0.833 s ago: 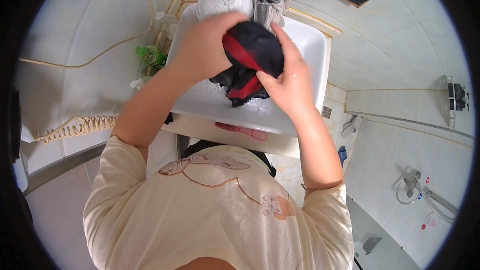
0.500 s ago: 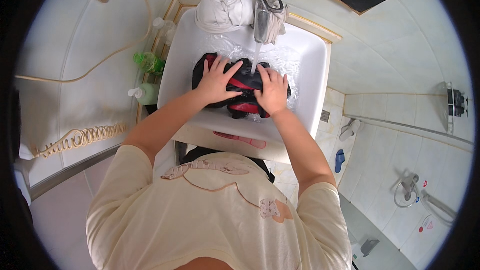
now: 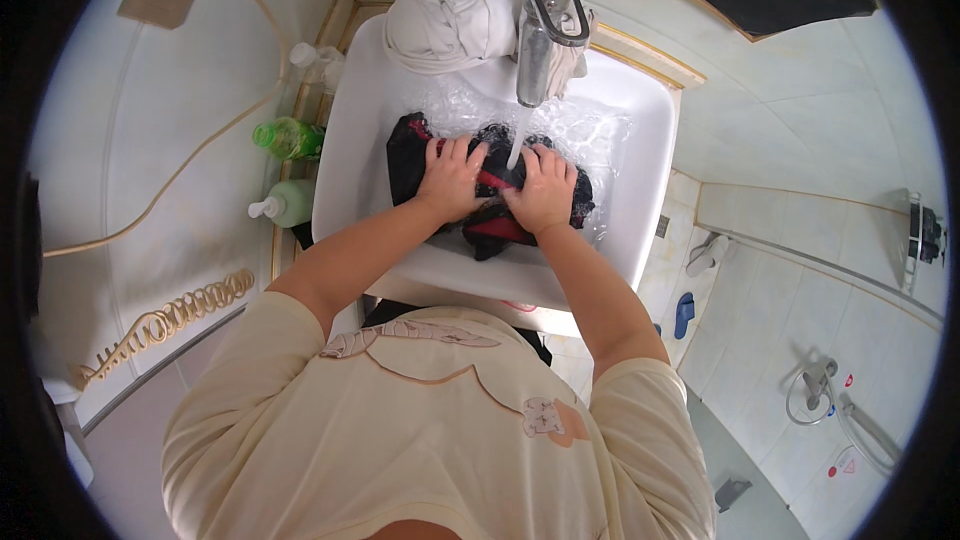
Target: The person hand washes a black garment with red trim in a bathroom sink, rinses it, wrings it out, and hangs it on a hanger. Then the person washes a white garment in the same sink, applies detergent, and wrings it out.
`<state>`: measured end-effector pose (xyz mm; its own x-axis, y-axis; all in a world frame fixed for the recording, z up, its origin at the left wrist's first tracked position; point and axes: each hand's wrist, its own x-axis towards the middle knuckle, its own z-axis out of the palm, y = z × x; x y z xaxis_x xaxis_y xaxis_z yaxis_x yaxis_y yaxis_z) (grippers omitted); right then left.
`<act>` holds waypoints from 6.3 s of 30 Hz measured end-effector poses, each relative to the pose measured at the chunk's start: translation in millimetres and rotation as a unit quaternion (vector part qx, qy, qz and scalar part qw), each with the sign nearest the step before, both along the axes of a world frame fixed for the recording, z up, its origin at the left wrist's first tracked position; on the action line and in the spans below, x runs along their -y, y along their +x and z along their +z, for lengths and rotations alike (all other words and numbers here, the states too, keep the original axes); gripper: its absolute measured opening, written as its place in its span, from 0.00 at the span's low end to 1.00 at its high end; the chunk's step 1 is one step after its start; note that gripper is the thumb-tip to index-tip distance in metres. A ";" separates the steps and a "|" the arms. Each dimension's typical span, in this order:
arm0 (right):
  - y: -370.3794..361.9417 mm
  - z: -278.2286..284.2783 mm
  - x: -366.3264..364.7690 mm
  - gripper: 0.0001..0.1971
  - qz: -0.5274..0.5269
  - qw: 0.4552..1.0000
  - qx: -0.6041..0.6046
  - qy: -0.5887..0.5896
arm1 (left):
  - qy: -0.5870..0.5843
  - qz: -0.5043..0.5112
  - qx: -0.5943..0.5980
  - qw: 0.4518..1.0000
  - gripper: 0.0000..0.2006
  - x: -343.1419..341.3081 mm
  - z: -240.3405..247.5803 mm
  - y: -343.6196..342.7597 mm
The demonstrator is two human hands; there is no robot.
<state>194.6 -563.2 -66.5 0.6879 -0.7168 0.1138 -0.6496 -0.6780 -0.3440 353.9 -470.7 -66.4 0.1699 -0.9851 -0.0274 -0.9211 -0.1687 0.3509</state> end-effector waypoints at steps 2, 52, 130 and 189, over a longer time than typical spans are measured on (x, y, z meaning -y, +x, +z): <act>0.0 -0.5 -0.2 0.35 -0.002 1.000 0.009 0.002 | -0.030 0.007 -0.014 0.999 0.41 -0.2 -3.4 0.4; 39.1 52.6 -40.2 0.23 -0.014 0.992 -0.009 0.124 | 0.019 0.175 -0.305 0.936 0.21 -48.5 12.8 34.4; -45.8 75.4 5.8 0.14 -0.121 0.773 0.548 0.296 | -0.557 0.053 -0.343 0.755 0.20 -108.2 329.5 -1.9; 19.2 3.5 -2.5 0.17 -0.081 0.988 -0.127 -0.023 | 0.029 -0.075 -0.071 0.994 0.23 25.4 137.9 30.8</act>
<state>213.9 -560.8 -63.1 0.5756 -0.8176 -0.0130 -0.8121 -0.5697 -0.1266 384.6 -496.1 71.5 0.0118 -0.9950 -0.0988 -0.8797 -0.0573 0.4720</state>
